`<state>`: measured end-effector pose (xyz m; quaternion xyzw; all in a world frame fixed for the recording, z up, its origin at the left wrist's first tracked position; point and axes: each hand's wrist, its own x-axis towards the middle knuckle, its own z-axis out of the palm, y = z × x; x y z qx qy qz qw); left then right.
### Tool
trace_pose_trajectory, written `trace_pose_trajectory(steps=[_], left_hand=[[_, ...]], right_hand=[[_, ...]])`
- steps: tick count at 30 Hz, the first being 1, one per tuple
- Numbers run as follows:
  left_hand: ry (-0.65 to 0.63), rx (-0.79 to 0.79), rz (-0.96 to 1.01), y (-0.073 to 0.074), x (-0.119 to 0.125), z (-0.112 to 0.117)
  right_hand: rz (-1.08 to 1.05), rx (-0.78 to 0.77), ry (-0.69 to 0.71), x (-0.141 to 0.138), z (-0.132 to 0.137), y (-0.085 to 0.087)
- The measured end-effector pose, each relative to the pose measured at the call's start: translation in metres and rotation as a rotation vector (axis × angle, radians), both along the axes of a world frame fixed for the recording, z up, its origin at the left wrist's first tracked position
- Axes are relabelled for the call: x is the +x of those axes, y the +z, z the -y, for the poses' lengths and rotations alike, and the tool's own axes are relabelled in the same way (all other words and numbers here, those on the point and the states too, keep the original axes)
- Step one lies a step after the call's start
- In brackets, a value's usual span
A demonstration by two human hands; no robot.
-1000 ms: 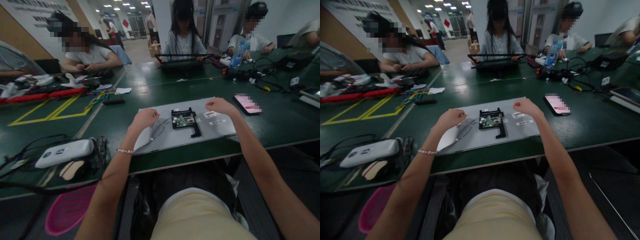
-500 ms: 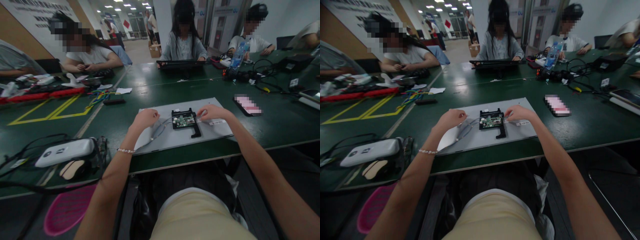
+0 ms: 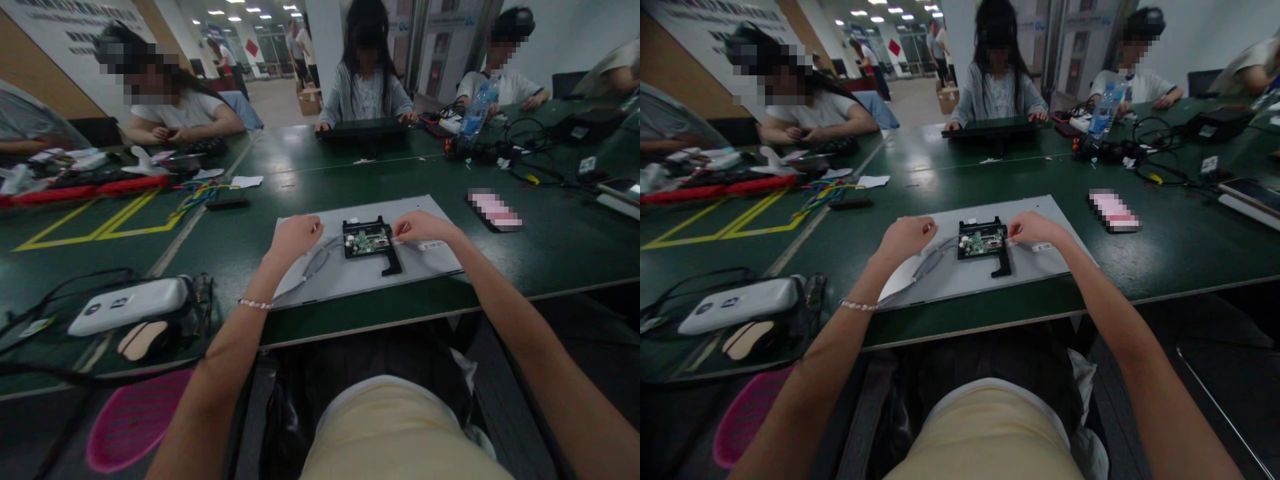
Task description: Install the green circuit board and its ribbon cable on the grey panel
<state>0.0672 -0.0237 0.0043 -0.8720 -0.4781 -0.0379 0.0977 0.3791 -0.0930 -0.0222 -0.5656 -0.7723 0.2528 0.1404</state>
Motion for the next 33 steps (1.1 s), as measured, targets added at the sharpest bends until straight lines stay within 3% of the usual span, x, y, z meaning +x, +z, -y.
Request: trace_pose_trajectory(steps=[3,7,14,23,33], left_hand=[[-0.088,0.063,0.064,0.000,0.006,0.007],[-0.335,0.085,0.100,-0.001,0.019,0.020],[-0.592,0.035,0.195,-0.013,0.040,0.046],[-0.674,-0.052,0.229,-0.028,0.047,0.051],[-0.708,-0.112,0.125,-0.034,0.053,0.057]], right_hand=[[-0.003,-0.009,-0.055,0.002,0.001,0.003],[-0.073,-0.044,-0.108,0.003,0.005,0.011],[-0.300,-0.159,-0.052,-0.006,0.010,0.016],[-0.479,-0.153,-0.059,-0.007,0.015,0.026],[-0.393,-0.244,0.027,-0.012,0.003,0.002]])
